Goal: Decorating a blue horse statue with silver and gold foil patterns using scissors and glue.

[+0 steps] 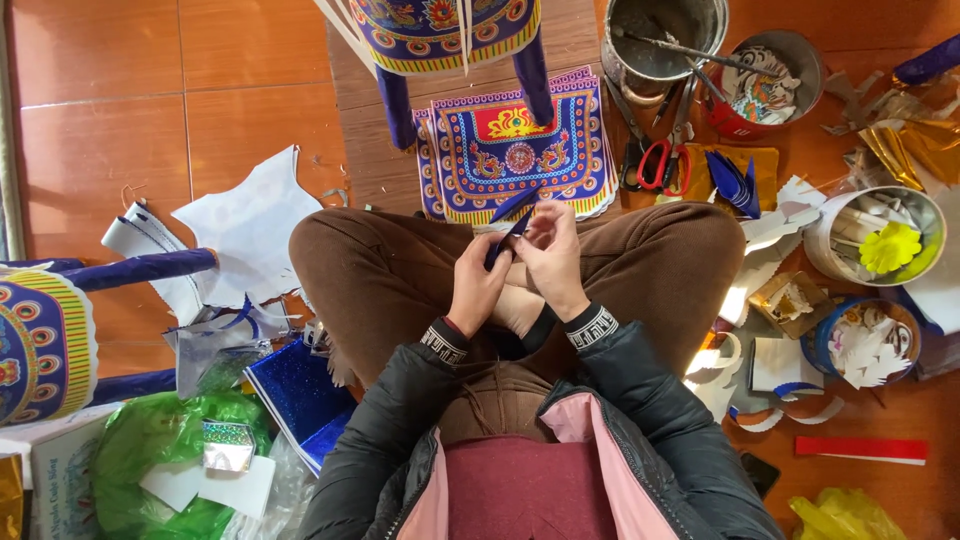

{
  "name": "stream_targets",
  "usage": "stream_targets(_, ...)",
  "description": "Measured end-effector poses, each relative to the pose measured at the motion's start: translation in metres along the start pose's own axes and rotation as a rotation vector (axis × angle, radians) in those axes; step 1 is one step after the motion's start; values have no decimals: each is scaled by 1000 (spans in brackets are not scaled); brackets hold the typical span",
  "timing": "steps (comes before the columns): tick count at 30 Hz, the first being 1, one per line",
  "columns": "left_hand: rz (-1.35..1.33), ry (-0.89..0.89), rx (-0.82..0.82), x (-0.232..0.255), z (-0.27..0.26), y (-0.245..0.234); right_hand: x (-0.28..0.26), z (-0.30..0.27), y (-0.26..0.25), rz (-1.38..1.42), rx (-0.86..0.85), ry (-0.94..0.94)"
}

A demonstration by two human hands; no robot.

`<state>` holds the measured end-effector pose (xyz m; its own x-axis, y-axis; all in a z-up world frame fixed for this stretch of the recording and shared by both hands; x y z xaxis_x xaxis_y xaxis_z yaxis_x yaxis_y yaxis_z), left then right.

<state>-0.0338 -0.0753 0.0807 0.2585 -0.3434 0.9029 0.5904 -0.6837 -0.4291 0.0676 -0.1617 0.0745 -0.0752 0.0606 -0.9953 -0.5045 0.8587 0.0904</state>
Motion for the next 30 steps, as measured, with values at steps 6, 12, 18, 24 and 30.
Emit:
stream_targets(6, -3, -23, -6, 8, 0, -6, -8, 3, -3, 340, -160, 193)
stream_targets(12, -3, -122, -30, 11, 3, -9, -9, 4, -3, 367, -150, 271)
stream_targets(18, 7, -148, -80, -3, 3, -9, 7, 9, -6, 419, -151, 328)
stream_targets(24, -36, -193, -105, -1, 3, -12, 8, 11, -7, 401, -149, 336)
stream_targets(30, -74, -247, -126, -4, 2, -13, 20, 11, -12, 336, -163, 312)
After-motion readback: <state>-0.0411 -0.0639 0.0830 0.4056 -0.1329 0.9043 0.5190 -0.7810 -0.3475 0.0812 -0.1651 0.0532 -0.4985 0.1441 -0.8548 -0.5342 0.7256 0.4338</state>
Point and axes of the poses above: each hand's wrist, its own z-axis towards the middle knuckle, its own y-axis out of the palm, x = y × z, the point moved 1 cm from there along z, towards the middle knuckle, and after that the axes turned 8 degrees about z, right-handed, at the moved point
